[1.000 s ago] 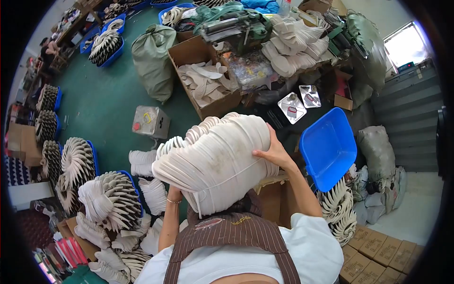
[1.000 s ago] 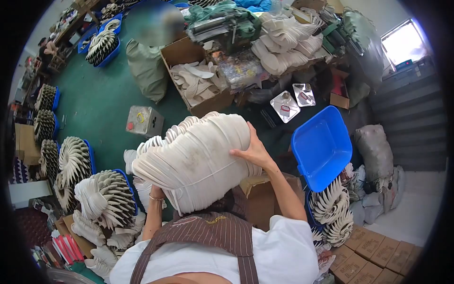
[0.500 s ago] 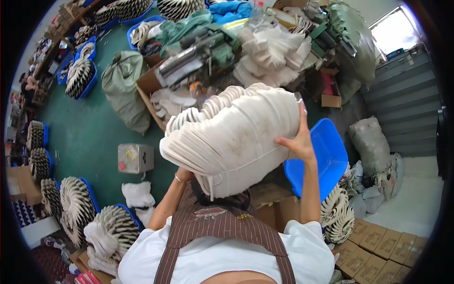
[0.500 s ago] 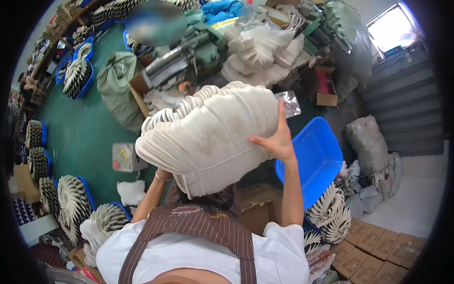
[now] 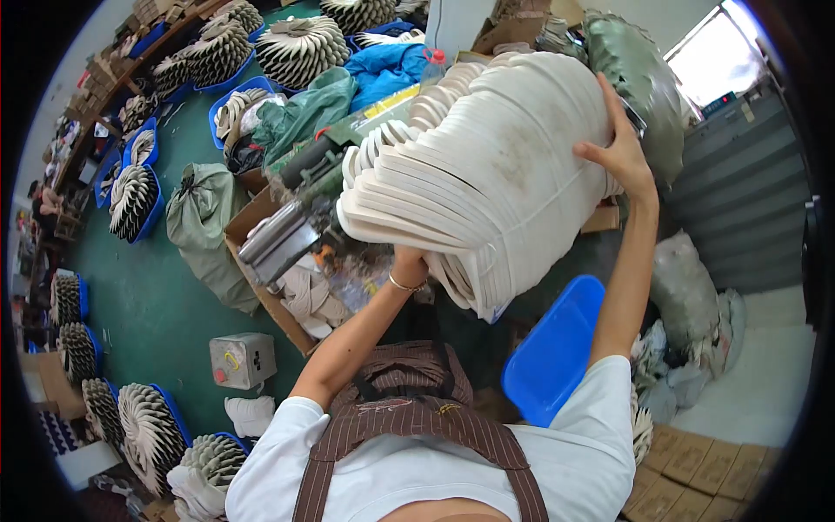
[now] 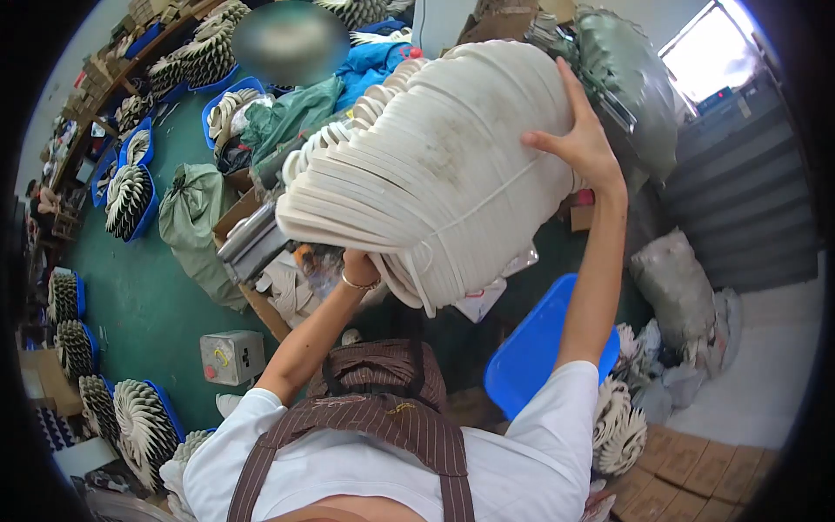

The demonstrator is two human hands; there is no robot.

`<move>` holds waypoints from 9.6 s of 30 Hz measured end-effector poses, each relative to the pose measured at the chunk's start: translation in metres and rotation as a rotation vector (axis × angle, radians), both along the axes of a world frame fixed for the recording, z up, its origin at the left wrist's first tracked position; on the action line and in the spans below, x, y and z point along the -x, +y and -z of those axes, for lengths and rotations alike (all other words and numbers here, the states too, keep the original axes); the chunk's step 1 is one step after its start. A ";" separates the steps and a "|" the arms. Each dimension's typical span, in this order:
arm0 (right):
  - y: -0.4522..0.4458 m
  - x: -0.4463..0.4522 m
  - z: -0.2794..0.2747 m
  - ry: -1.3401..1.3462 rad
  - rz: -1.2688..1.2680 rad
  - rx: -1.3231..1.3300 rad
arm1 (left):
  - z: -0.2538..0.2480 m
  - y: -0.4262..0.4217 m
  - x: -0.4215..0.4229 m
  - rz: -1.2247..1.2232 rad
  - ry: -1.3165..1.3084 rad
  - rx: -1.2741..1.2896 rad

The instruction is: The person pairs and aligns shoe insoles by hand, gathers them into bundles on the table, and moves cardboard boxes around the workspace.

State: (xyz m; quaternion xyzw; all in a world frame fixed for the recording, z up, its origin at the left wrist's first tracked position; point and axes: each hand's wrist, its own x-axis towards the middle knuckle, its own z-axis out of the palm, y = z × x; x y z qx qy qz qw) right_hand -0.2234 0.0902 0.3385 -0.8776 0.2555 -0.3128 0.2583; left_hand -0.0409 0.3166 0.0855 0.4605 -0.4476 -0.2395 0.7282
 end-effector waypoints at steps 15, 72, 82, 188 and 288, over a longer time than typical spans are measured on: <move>-0.195 -0.083 0.219 0.617 0.111 0.078 | -0.146 -0.205 0.006 -0.182 -0.765 -0.221; -0.144 -0.014 0.103 -1.077 0.198 -0.547 | -0.043 -0.313 -0.075 0.006 -1.256 -0.901; -0.124 -0.024 0.116 -1.056 0.259 -0.611 | -0.087 -0.230 -0.027 0.224 -1.407 -0.443; 0.312 -0.305 0.229 0.161 -0.291 -1.429 | -0.007 0.293 -0.150 -0.707 0.718 -0.212; 0.358 -0.268 0.191 -0.080 -0.338 -1.018 | -0.011 0.261 -0.137 -0.726 0.790 -0.138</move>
